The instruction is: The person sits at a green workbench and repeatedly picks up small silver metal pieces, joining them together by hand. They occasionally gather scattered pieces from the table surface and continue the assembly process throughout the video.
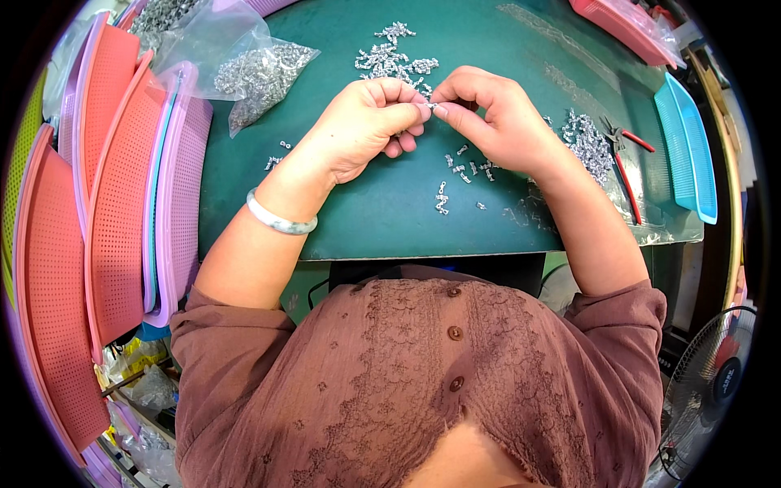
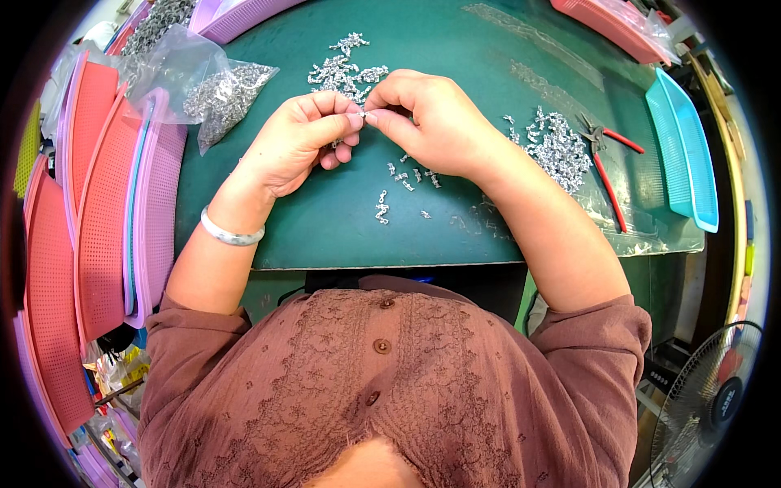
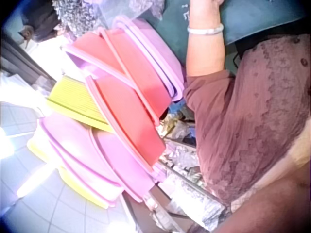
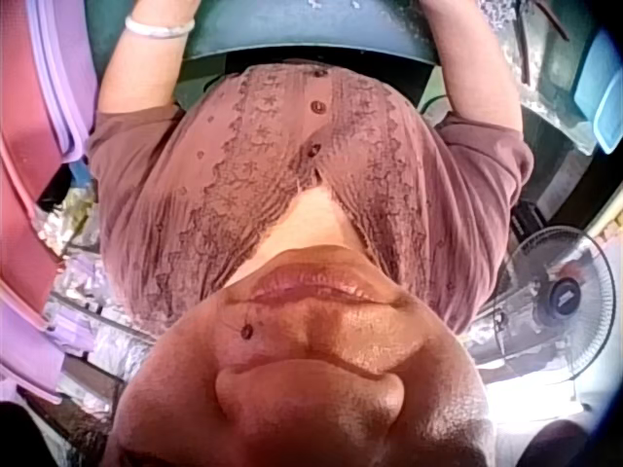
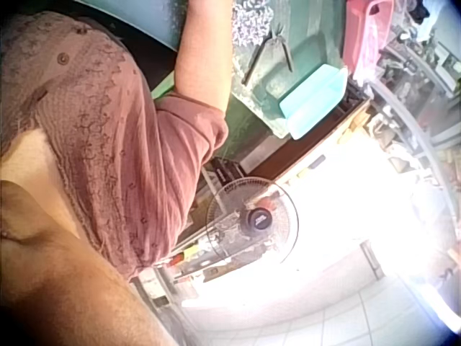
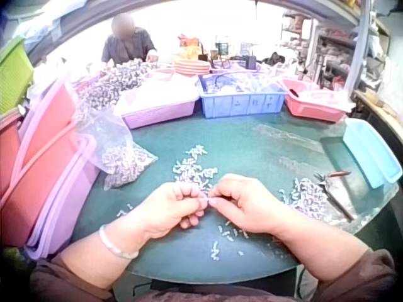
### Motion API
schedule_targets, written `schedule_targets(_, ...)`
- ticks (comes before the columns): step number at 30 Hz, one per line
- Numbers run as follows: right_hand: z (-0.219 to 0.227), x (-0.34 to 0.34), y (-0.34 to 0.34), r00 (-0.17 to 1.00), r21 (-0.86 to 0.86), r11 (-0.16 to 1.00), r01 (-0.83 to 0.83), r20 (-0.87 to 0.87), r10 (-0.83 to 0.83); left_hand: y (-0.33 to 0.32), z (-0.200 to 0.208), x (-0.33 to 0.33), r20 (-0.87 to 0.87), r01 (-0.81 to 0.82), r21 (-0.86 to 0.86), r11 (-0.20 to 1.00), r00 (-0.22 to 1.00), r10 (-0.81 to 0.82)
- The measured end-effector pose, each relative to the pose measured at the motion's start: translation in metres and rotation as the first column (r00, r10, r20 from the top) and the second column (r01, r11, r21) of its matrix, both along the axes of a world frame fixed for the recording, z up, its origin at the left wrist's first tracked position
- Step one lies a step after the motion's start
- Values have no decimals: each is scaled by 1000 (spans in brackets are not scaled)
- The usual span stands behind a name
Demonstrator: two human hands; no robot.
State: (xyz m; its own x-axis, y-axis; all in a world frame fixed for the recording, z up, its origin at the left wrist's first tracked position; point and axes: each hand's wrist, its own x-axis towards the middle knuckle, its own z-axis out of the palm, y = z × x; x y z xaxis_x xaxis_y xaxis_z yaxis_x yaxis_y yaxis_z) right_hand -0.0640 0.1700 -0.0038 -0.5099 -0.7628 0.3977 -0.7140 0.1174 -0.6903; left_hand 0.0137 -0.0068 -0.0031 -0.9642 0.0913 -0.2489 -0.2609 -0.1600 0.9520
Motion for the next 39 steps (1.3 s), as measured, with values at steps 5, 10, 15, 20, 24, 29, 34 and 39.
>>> schedule_targets(5,0,0,0,1000,-1,1000,-1,-24,1,-1,-1,0,-6,3,2,1000,1000,-3)
schedule_targets(10,0,0,0,1000,-14,1000,-4,-22,4,-1,1,0,-1,7,18,1000,1000,-7)
schedule_targets(15,1,0,0,1000,-15,1000,-8,-24,7,-2,-1,0,-1,6,29,1000,1000,-6)
schedule_targets(20,5,2,1,999,9,1000,-19,49,18,-1,-1,0,-10,10,4,1000,1000,-10)
schedule_targets(24,-2,-12,3,948,15,983,185,-265,-175,-2,-1,0,1,4,19,1000,1000,-4)
schedule_targets(29,-13,-14,4,901,141,942,305,-364,-237,-3,0,-2,37,-19,110,994,999,15)
schedule_targets(34,-12,-14,4,912,172,949,264,-365,-187,-6,1,-3,22,-9,205,979,1000,4)
schedule_targets(39,-7,-12,3,931,173,959,222,-329,-156,-6,-1,-4,24,-12,193,981,1000,8)
